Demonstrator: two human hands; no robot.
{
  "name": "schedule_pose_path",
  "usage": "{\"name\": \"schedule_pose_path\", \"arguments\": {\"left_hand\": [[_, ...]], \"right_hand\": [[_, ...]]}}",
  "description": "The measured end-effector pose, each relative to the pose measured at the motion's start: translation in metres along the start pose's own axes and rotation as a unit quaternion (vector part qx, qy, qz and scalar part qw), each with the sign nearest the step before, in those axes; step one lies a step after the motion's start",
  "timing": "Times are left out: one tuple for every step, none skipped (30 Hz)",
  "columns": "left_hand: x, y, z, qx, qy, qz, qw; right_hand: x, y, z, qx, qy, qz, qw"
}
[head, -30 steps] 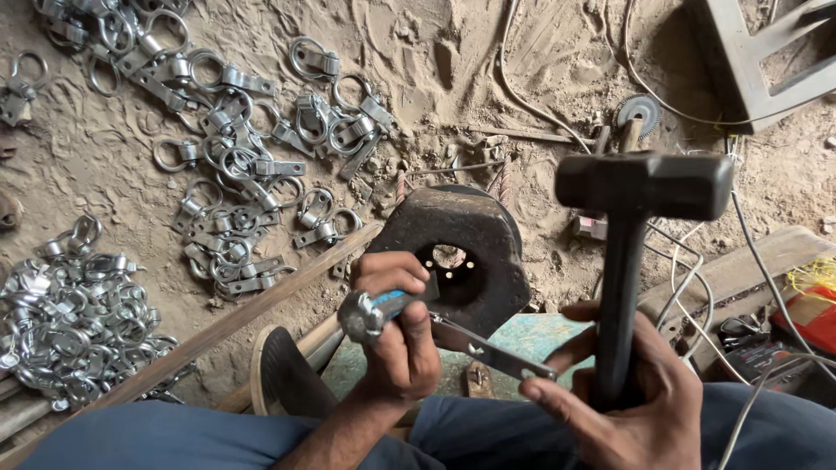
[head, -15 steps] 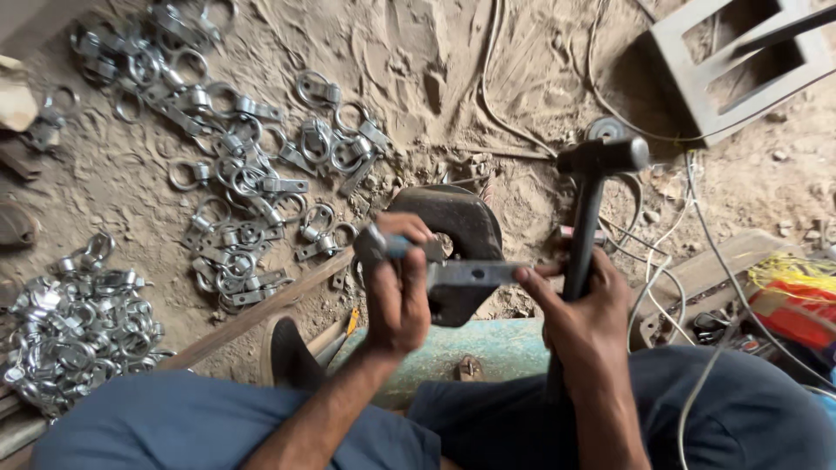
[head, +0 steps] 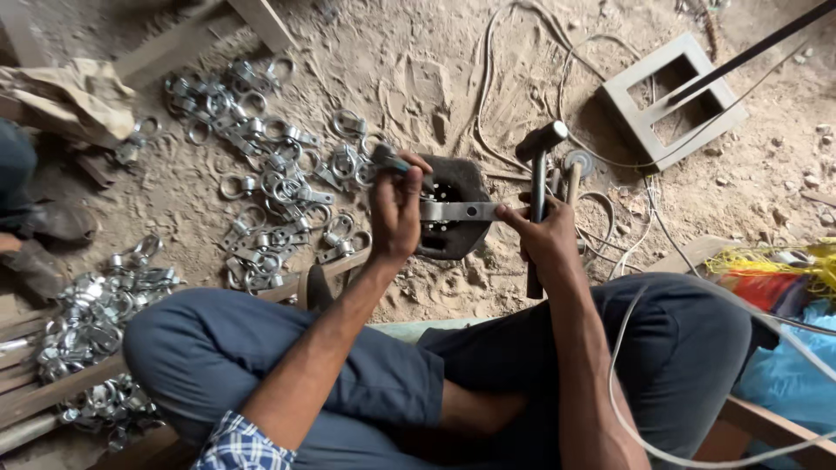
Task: The person sits on the ground and uses a hammer to strike metal parts placed on a small anvil. They repeatedly pick up metal pieces, position them on the anvil, and hit them with the hammer to shape or flatten them.
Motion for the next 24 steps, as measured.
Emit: {"name": "schedule_pose_path", "arguments": {"left_hand": [[-0.004,0.000,-0.001,0.015,-0.006,-0.020,1.000],[-0.006,0.001,-0.002,0.019,0.002,-0.028,0.999],[-0.007,0.001,-0.002,0.023,0.009,-0.035,0.999],[-0.007,0.004,-0.003,0.029,0.018,-0.041,0.999],[-0.005,0.005,-0.002,0.054,-0.001,-0.044,0.998],[-0.002,0.007,0.002,0.079,-0.018,-0.046,0.996],[0.001,0.009,0.003,0.104,-0.036,-0.049,0.993],[0.005,0.010,-0.003,0.117,-0.037,-0.024,0.992],[0.007,0.008,-0.011,0.130,-0.037,0.001,0.991],[0.009,0.004,-0.011,0.143,-0.044,0.022,0.989],[0.003,0.001,-0.003,0.119,-0.019,-0.021,0.992],[-0.004,0.006,-0.004,0.104,0.018,-0.062,0.992],[-0.010,0.008,-0.006,0.089,0.055,-0.103,0.989],[-0.012,0.009,-0.006,0.085,0.036,-0.099,0.991],[-0.012,0.008,0.000,0.080,0.016,-0.096,0.992],[-0.011,0.007,0.009,0.074,-0.008,-0.095,0.993],[-0.010,0.009,0.011,0.086,-0.056,-0.095,0.990],[-0.009,0.008,0.010,0.094,-0.106,-0.097,0.985],[-0.009,0.008,0.009,0.102,-0.156,-0.100,0.977],[-0.012,0.009,0.014,0.082,-0.140,-0.103,0.981],[-0.016,0.011,0.019,0.062,-0.125,-0.106,0.985],[-0.020,0.011,0.021,0.046,-0.106,-0.111,0.987],[-0.019,0.007,0.024,0.046,-0.111,-0.085,0.989],[-0.016,0.004,0.024,0.047,-0.111,-0.054,0.991]], "right_hand": [[-0.001,-0.002,0.000,-0.003,0.000,0.003,1.000],[-0.003,-0.003,0.000,-0.005,-0.001,0.003,1.000],[-0.003,-0.006,0.000,-0.001,-0.004,0.016,1.000],[-0.004,-0.007,0.000,0.001,-0.007,0.027,1.000],[-0.005,-0.009,0.000,0.003,-0.010,0.038,0.999],[-0.008,-0.011,0.000,-0.004,-0.002,0.021,1.000],[-0.010,-0.013,-0.001,-0.012,0.005,0.004,1.000],[-0.011,-0.014,-0.003,-0.015,0.015,-0.010,1.000],[-0.010,-0.012,0.000,-0.010,0.010,0.000,1.000],[-0.007,-0.011,0.000,-0.001,0.002,0.012,1.000],[-0.002,-0.012,-0.002,0.008,-0.007,0.025,1.000],[-0.003,-0.011,0.000,0.003,-0.012,0.027,1.000],[-0.003,-0.013,-0.003,-0.002,-0.017,0.029,0.999],[-0.004,-0.011,-0.002,-0.008,-0.019,0.026,0.999],[-0.005,-0.009,0.001,-0.005,-0.020,0.025,0.999],[-0.004,-0.008,-0.001,0.002,-0.023,0.027,0.999],[-0.005,-0.006,-0.001,0.008,-0.026,0.028,0.999],[-0.004,-0.006,0.000,0.003,-0.029,0.021,0.999],[-0.004,-0.005,0.000,-0.002,-0.032,0.015,0.999],[-0.003,-0.005,-0.003,-0.001,-0.034,0.009,0.999],[-0.002,-0.006,-0.004,0.004,-0.033,0.014,0.999],[-0.004,-0.005,-0.002,0.004,-0.034,0.019,0.999],[-0.005,-0.007,0.000,0.004,-0.034,0.024,0.999],[-0.009,-0.008,0.003,0.000,-0.009,0.011,1.000]]}}
Point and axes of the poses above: each hand's wrist, its own y-axis away from the middle knuckle, its own z-axis out of the back of the hand, x = y × z, the point moved 4 cm from there along -y, towards the middle knuckle, and after that the axes turned 7 degrees about -y, right-handed, at the moved point
